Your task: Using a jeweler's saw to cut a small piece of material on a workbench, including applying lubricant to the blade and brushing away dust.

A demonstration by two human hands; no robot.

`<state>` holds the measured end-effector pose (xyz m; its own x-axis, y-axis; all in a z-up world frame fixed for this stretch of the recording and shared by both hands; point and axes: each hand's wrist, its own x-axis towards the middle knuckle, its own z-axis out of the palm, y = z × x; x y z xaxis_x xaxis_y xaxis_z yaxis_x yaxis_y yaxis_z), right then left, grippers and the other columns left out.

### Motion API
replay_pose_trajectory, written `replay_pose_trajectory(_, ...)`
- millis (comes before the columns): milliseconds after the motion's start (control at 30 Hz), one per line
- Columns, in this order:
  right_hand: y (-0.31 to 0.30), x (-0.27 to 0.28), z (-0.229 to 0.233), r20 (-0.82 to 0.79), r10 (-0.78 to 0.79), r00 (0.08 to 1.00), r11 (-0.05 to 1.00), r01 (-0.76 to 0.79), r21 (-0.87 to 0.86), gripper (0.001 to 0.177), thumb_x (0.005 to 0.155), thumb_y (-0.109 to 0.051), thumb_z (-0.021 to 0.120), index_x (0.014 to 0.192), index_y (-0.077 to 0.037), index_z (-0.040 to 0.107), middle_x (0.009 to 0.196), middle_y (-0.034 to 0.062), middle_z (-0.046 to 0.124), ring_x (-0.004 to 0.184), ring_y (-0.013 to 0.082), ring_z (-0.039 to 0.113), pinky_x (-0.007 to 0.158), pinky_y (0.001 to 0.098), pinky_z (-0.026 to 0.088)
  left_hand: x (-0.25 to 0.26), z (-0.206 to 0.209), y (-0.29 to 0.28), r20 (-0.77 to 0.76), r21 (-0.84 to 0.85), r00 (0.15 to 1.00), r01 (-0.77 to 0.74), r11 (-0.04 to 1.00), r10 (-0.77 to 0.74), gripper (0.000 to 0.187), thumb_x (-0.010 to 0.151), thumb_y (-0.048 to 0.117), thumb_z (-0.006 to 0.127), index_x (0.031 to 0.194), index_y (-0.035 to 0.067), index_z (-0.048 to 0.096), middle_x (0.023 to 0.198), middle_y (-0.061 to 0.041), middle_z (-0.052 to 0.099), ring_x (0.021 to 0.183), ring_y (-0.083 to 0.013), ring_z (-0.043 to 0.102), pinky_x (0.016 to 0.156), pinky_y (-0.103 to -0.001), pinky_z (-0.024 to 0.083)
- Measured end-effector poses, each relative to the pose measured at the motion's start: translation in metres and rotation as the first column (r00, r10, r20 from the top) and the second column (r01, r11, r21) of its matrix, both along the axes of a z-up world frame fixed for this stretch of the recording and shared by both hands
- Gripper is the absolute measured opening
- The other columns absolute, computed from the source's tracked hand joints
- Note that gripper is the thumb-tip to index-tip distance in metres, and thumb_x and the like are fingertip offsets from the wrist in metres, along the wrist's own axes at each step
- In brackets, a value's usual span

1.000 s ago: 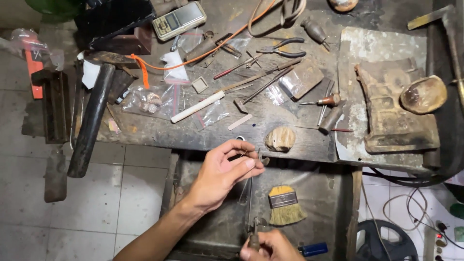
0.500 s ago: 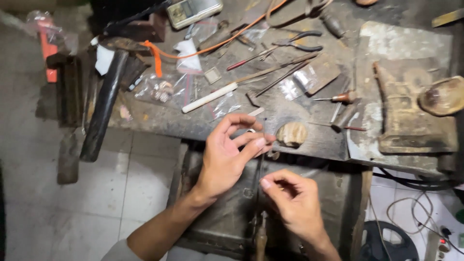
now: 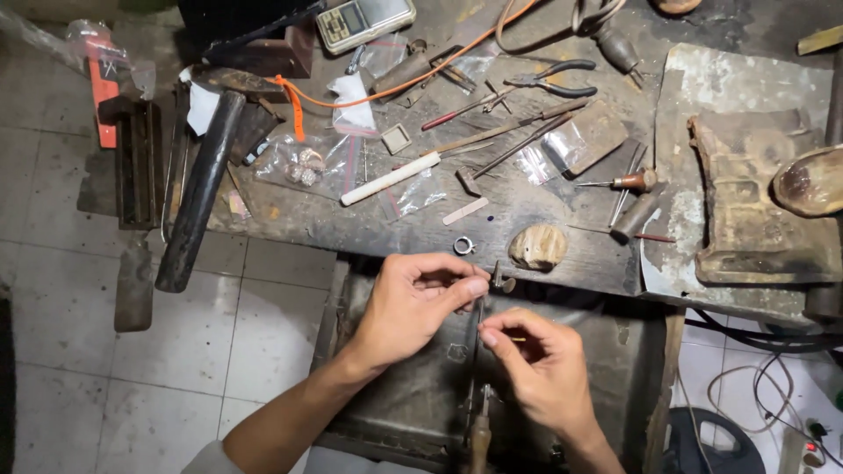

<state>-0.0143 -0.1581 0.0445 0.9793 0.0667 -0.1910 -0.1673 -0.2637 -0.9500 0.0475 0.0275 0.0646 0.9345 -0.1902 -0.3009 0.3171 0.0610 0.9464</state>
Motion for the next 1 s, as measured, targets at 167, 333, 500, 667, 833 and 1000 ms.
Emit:
replay_pose_trajectory(167,-0.012,-0.007,-0.002,-0.019,0.070,0.997,0.995,-0.071,-0.063,0.005,0.086,-0.014,0.077,0.085,-0.008,0.079,0.079,-0.0015,0.080,0.068,0.0062,0.068,0.064,0.0207,0.052,0.004,0.003,0.003,-0.005,0.054,1.000,-0.011,0.998,0.011,0.014,0.086,0.013,0.079,0.094,0.002,0.081,0.090,-0.008,0.083,0.069,-0.0077,0.072,0.066,-0.018,0.061)
replay_pose_trajectory(333,-0.034,-0.014,-0.002,0.039,0.232,0.972,0.969,-0.227,-0.095,0.010,0.089,-0.015,0.074,0.082,-0.008,0.074,0.078,0.0009,0.078,0.070,0.0110,0.071,0.069,0.0248,0.054,0.010,0.004,0.013,0.022,0.084,0.997,-0.070,0.994,0.069,0.016,0.085,0.013,0.081,0.098,0.004,0.081,0.091,-0.008,0.084,0.075,-0.0089,0.076,0.070,-0.018,0.062)
replay_pose_trajectory(500,-0.067,-0.027,-0.008,-0.063,0.204,0.977,0.964,-0.212,-0.163,0.009,0.085,-0.016,0.076,0.081,-0.009,0.079,0.079,-0.0012,0.084,0.072,0.0093,0.078,0.071,0.0239,0.058,0.005,-0.008,0.045,0.145,0.446,0.977,0.077,0.892,-0.157,0.021,0.089,0.025,0.074,0.104,0.012,0.080,0.101,-0.005,0.084,0.089,-0.0151,0.080,0.083,-0.029,0.064)
replay_pose_trajectory(667,-0.075,-0.033,-0.015,-0.129,0.036,0.991,0.984,-0.058,-0.170,0.008,0.085,-0.015,0.077,0.084,-0.009,0.082,0.083,-0.0009,0.085,0.073,0.0078,0.074,0.069,0.0213,0.055,-0.035,-0.044,0.059,-0.476,0.634,0.727,0.674,0.379,-0.496,0.025,0.094,0.024,0.069,0.078,0.007,0.071,0.081,-0.012,0.076,0.080,-0.0283,0.076,0.076,-0.041,0.057)
replay_pose_trajectory(833,-0.062,-0.029,-0.010,-0.162,-0.034,0.986,0.996,0.020,-0.082,0.007,0.085,-0.011,0.078,0.085,-0.005,0.083,0.078,0.0011,0.083,0.067,0.0061,0.069,0.061,0.0193,0.052,-0.055,-0.077,0.055,-0.460,0.837,0.859,0.504,0.211,-0.225,0.034,0.098,0.030,0.070,0.083,0.000,0.072,0.080,-0.021,0.073,0.082,-0.0439,0.074,0.063,-0.050,0.062)
replay_pose_trajectory(1000,-0.047,-0.022,-0.003,-0.143,-0.155,0.978,0.987,0.158,0.008,0.011,0.087,-0.011,0.078,0.087,-0.001,0.082,0.067,-0.0004,0.071,0.057,0.0018,0.050,0.050,0.0173,0.038,-0.045,-0.049,0.026,0.318,0.555,0.907,0.059,0.830,-0.277,0.026,0.093,0.020,0.071,0.115,0.006,0.075,0.095,-0.010,0.081,0.052,-0.0079,0.063,0.043,-0.021,0.056)
